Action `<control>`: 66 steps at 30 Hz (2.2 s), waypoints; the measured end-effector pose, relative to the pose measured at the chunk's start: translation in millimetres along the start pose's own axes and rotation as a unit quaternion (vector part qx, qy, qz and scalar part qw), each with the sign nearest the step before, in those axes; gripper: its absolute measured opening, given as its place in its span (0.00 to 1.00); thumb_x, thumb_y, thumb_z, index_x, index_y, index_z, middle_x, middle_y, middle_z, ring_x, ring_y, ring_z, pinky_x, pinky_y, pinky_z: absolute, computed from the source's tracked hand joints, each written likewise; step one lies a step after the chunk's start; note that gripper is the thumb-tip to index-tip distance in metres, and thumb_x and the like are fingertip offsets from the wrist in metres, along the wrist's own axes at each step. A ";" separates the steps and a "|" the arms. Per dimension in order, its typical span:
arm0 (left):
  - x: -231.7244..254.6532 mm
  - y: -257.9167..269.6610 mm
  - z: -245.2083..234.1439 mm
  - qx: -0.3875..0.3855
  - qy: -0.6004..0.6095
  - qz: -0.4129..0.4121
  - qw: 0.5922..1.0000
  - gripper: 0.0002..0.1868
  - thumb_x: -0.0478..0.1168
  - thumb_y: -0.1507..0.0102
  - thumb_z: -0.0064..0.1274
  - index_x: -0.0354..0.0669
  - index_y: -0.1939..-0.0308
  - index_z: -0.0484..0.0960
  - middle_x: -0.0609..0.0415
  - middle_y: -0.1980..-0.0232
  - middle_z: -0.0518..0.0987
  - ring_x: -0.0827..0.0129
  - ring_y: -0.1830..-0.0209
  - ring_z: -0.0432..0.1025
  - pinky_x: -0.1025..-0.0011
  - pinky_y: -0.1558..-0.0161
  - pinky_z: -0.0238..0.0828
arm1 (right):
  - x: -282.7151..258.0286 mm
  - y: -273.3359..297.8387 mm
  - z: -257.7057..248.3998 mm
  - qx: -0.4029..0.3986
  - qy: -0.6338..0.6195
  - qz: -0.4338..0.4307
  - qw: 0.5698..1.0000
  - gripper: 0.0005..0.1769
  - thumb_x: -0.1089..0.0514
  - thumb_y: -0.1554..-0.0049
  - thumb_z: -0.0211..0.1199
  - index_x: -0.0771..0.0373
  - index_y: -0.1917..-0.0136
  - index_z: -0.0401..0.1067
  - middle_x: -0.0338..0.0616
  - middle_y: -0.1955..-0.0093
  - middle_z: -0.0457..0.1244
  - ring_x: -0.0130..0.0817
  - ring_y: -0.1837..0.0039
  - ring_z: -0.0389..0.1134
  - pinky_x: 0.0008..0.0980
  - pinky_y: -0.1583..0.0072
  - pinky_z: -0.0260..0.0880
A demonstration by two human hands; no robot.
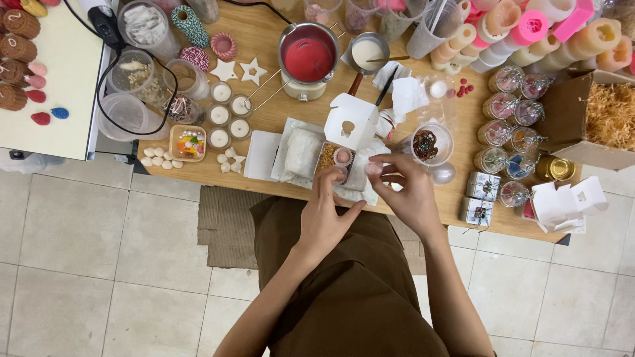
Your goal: The person assembles a small cardboard gift box, fills it with decorative wood shavings, and places three small disc-shaped candles inside before closing the box.
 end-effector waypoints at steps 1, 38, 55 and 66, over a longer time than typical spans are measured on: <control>0.8 -1.0 1.7 0.006 -0.018 -0.002 1.000 0.33 0.43 0.42 0.67 0.40 0.40 0.65 0.45 0.32 0.69 0.64 0.64 0.79 0.66 0.61 0.77 | 6.5 -2.4 -0.8 0.003 -0.023 0.004 1.000 0.16 0.65 0.44 0.68 0.68 0.42 0.75 0.45 0.45 0.71 0.29 0.47 0.75 0.31 0.45 0.78; -30.4 -49.4 12.2 0.135 -0.292 0.052 0.946 0.40 0.48 0.46 0.69 0.37 0.35 0.69 0.47 0.46 0.81 0.56 0.43 0.66 0.56 0.48 0.54 | 3.4 -7.8 -1.0 -0.024 0.003 -0.033 0.999 0.15 0.65 0.44 0.68 0.66 0.43 0.74 0.46 0.44 0.66 0.32 0.48 0.75 0.29 0.46 0.78; -40.5 -27.9 18.3 0.230 -0.351 0.183 0.889 0.16 0.41 0.38 0.63 0.49 0.47 0.81 0.62 0.45 0.81 0.72 0.38 0.70 0.62 0.37 0.49 | -33.2 -79.8 53.7 -0.164 0.115 -0.286 0.937 0.17 0.58 0.45 0.71 0.63 0.42 0.77 0.51 0.46 0.70 0.48 0.44 0.71 0.42 0.42 0.72; -42.5 -25.4 16.8 0.246 -0.369 0.210 0.871 0.15 0.42 0.36 0.63 0.50 0.46 0.82 0.63 0.43 0.80 0.72 0.38 0.70 0.62 0.36 0.50 | -26.0 -87.4 78.6 -0.201 0.203 -0.387 0.877 0.14 0.62 0.50 0.69 0.63 0.49 0.78 0.46 0.48 0.69 0.47 0.44 0.70 0.43 0.44 0.72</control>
Point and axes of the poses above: each hand's wrist, its own y-axis away from the middle knuckle, its own z-axis out of the palm, x = y × z, the point moved 7 cm from there along -y, towards the middle knuckle
